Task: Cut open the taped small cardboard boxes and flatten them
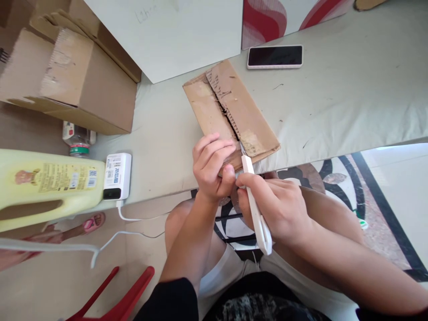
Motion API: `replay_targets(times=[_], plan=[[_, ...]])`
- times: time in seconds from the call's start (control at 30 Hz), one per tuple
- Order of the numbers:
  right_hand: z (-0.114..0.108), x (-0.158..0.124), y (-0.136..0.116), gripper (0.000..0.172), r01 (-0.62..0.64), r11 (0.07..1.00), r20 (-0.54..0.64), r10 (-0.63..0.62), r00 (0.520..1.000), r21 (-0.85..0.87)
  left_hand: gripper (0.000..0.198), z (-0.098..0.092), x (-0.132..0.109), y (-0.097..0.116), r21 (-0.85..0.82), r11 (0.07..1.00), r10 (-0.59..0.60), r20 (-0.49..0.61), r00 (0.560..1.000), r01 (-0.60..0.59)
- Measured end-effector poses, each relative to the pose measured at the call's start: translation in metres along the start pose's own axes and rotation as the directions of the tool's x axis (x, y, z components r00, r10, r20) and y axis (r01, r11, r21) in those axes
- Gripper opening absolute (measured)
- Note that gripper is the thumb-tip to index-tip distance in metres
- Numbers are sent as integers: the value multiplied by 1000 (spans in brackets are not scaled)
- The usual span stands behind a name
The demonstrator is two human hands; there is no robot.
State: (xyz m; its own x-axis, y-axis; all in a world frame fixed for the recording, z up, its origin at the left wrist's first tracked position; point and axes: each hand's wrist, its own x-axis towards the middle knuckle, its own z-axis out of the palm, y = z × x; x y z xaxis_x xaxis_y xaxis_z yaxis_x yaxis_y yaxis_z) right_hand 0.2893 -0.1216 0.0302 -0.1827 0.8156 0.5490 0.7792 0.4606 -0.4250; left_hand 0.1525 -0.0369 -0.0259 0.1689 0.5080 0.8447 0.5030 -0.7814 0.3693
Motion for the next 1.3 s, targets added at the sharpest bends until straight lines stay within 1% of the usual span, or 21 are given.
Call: replay_targets(times=[0.1,0.2,0.3,0.37,0.43,0.53,0.63,0.8,0.87,0.93,1.07,1.1,1.17,1.27,1.3], plan=[[-5,-1,0,12,-3,1000,2,3,1000,21,36,0,0,0,28,999,-16,-7,1000,16],[-15,-3,0,8,1,999,0,-1,1000,38,37,1,0,0,49,998,-31,-14,999,31],[-25,-2,1,10,13,996,-33,-10,999,85,33,0,0,0,4,1000,-15,-43,999,15],[-27,-1,4,10,9,995,-46,-4,999,103,32,-2,3,1,-20,1000,-18,-50,999,17],[-27,-1,9,8,14,996,-70,-7,998,89,35,-6,7,3,-20,999,-32,-12,999,32],[-23,-3,15,7,4,998,-135,5,991,62,42,-14,12,5,12,999,-44,104,994,43],[-20,-4,18,8,-36,997,-139,46,989,75,48,-22,16,5,54,998,-43,199,979,33],[-17,-3,20,6,-9,993,-174,30,984,120,48,-26,17,4,72,995,-85,280,956,67],[-17,-2,21,7,-13,992,-163,34,986,128,45,-24,17,2,57,997,-65,275,959,51],[-19,-3,23,8,-21,990,-139,41,989,142,43,-22,16,1,34,999,-45,238,970,38],[-23,-4,25,9,10,980,-193,29,981,198,44,-18,13,-2,-9,1000,-15,159,987,17],[-24,-4,25,9,16,979,-196,25,980,204,42,-17,13,-2,-6,1000,-9,159,987,10],[-25,-2,25,10,0,979,-161,33,986,206,37,-17,13,-2,12,1000,-3,170,985,1],[-25,-3,27,10,26,964,-188,25,982,264,39,-18,12,-2,38,999,-3,185,983,-4],[-24,-6,29,9,22,960,-181,31,983,281,41,-18,12,-3,46,999,0,190,982,-9]])
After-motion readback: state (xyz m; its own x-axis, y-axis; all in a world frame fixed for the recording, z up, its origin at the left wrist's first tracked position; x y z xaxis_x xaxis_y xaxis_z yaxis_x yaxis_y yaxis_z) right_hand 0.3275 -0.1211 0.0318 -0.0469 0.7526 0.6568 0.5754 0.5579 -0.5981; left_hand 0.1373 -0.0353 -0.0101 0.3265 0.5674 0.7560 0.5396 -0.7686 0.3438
